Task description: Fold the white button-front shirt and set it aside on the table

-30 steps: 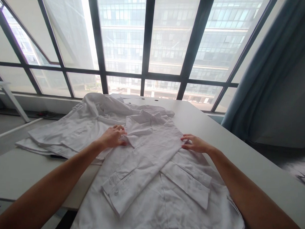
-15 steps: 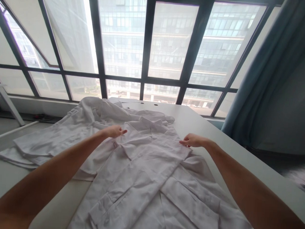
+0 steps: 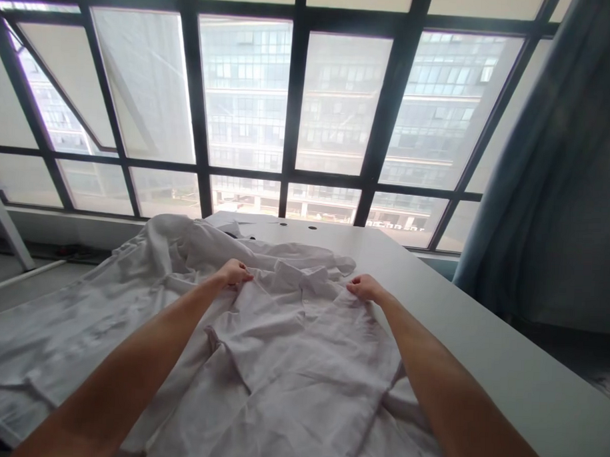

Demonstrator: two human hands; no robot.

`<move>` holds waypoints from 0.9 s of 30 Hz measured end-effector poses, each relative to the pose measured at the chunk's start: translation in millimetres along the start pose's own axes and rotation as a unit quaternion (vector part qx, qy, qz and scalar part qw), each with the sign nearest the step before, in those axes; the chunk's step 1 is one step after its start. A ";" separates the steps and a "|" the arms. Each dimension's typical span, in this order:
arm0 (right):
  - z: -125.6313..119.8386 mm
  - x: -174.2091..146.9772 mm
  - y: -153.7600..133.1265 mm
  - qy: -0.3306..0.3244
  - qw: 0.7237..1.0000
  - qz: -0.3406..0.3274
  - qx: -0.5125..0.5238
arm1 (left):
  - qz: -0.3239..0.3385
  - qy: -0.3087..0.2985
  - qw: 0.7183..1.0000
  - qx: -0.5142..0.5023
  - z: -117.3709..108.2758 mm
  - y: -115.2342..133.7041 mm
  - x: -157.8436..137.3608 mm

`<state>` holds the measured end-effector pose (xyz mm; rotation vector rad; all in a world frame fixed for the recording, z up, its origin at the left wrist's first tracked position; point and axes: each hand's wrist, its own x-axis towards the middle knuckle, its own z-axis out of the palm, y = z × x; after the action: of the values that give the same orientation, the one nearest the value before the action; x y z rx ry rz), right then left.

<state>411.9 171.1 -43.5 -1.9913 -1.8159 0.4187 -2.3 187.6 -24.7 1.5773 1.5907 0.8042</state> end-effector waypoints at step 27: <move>-44.8 5.1 -57.4 0.255 0.952 0.023 0.166 | 0.135 0.241 0.931 0.239 -34.2 102.9 7.0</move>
<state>384.2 175.5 23.9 -1.7079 -1.2869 0.1796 23.5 201.7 79.9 2.0945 2.0601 1.0712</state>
